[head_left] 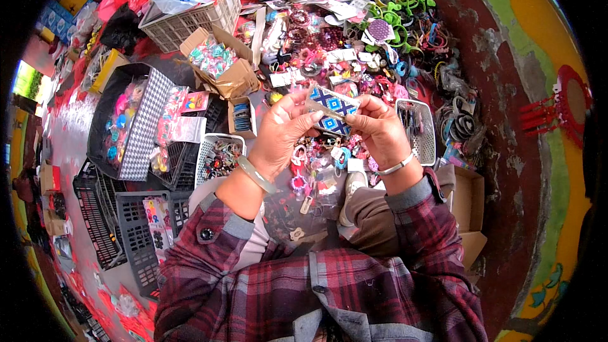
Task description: The person sits on the floor surrounded by baskets and piles of hair accessories. They pick up various items, including hair clips and a pink fluffy hair bow, and place them into a white plastic basket.
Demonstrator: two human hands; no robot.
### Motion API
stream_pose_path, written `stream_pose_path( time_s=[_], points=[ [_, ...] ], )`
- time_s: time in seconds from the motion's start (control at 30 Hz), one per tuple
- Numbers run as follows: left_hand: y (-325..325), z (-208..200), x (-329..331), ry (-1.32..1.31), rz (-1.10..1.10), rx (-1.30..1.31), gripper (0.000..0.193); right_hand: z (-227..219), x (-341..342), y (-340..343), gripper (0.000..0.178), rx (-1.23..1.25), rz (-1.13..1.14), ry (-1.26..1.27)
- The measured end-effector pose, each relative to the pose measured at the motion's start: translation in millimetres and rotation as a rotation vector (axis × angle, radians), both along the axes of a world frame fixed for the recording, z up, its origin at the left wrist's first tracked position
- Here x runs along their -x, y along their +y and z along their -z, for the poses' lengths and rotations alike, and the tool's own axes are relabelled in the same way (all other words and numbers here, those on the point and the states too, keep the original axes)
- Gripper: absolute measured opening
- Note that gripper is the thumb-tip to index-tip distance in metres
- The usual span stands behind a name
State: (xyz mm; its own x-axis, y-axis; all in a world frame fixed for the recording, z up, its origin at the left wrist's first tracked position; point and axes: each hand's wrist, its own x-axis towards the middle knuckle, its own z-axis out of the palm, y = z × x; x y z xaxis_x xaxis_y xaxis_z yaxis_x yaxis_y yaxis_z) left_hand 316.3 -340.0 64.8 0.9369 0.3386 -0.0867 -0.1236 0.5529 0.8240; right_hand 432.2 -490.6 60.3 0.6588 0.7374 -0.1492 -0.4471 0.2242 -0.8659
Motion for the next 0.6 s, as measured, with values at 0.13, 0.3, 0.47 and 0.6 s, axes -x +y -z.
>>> stream_pose_path(
  time_s=[0.13, 0.3, 0.47, 0.6],
  points=[
    [7, 15, 0, 0.033, 0.028, -0.088, 0.022, -3, 1, 0, 0.020, 0.062, -0.019, -0.225],
    [3, 8, 2, 0.081, 0.029, -0.351, 0.011, -13, 0, -6, 0.018, 0.152, -0.075, -0.406],
    [-4, 3, 5, -0.403, -0.281, -1.199, 0.027, -31, -1, -14, 0.028, 0.143, 0.074, -1.352],
    [-8, -4, 7, -0.520, -0.384, -1.286, 0.035, -23, 13, -18, 0.049, 0.118, 0.169, -1.210]
  ],
)
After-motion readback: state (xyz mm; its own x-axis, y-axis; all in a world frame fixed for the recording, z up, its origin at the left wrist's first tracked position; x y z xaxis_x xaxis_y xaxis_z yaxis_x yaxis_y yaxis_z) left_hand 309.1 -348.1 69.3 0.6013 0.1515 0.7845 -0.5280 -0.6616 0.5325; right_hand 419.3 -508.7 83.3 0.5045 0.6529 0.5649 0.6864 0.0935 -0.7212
